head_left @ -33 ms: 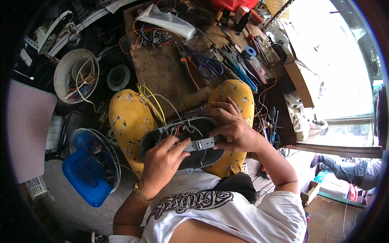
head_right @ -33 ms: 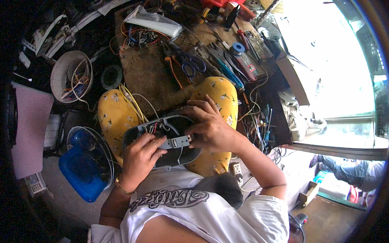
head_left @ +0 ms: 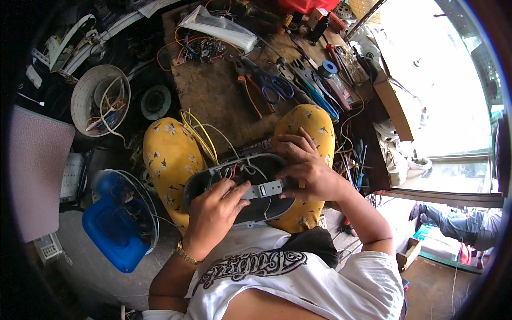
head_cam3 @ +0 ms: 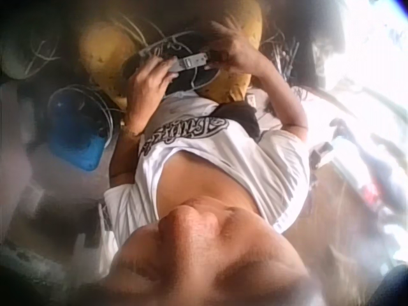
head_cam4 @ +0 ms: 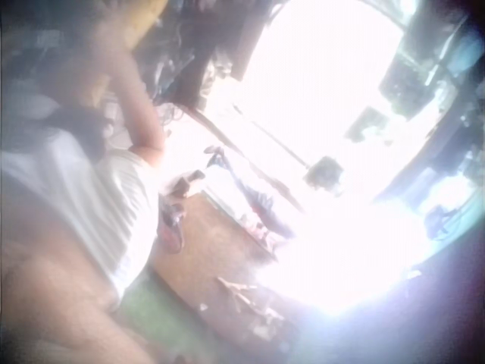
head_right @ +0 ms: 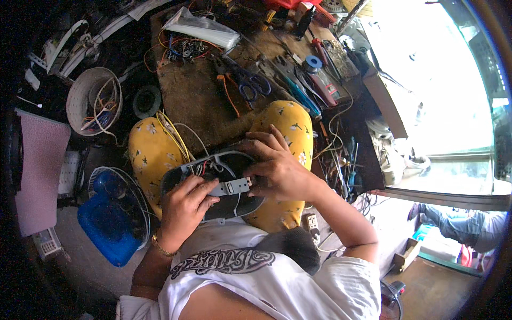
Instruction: The person connects wires within a light fixture using cable ties and a screwdriver at a workbench.
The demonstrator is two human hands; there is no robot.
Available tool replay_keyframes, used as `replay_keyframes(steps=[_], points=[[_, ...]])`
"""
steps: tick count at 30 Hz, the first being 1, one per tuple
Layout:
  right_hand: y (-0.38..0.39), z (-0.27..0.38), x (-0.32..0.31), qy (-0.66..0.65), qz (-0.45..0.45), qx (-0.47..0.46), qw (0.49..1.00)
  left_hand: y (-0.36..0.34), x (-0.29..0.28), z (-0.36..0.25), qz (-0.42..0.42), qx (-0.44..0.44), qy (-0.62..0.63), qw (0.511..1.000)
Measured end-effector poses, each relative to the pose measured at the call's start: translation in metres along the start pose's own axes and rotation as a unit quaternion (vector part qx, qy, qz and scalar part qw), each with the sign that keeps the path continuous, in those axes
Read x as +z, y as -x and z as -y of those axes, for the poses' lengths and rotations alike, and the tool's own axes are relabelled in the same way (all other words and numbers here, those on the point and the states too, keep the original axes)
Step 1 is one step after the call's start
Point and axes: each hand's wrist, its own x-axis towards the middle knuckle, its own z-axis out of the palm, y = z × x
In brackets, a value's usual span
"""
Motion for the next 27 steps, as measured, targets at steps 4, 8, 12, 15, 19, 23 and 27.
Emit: replay_keyframes(steps=[4, 8, 12, 15, 19, 23, 27], points=[[0.005, 0.001, 0.005, 0.009, -0.034, 0.004, 0.999, -0.004, 0.002, 0.0, 0.001, 0.017, -0.052, 0.998], [0.009, 0.005, 0.006, 0.015, -0.05, 0.009, 0.999, -0.008, 0.002, -0.005, 0.003, -0.021, -0.023, 0.999], [0.011, 0.008, 0.009, 0.01, -0.078, 0.045, 0.996, -0.009, 0.002, -0.005, 0.004, -0.021, -0.009, 1.0], [0.012, 0.006, 0.007, 0.011, -0.064, 0.037, 0.997, -0.011, 0.003, -0.007, 0.007, -0.032, -0.003, 0.999], [0.009, 0.013, -0.001, 0.028, -0.056, 0.027, 0.998, -0.012, 0.003, -0.01, 0.009, -0.049, -0.005, 0.999], [0.012, 0.007, 0.005, -0.027, -0.092, 0.041, 0.995, -0.013, 0.003, -0.008, 0.024, -0.042, -0.024, 0.999], [0.013, 0.011, 0.012, 0.01, -0.105, 0.05, 0.993, -0.014, 0.003, -0.009, 0.008, -0.025, -0.06, 0.998]])
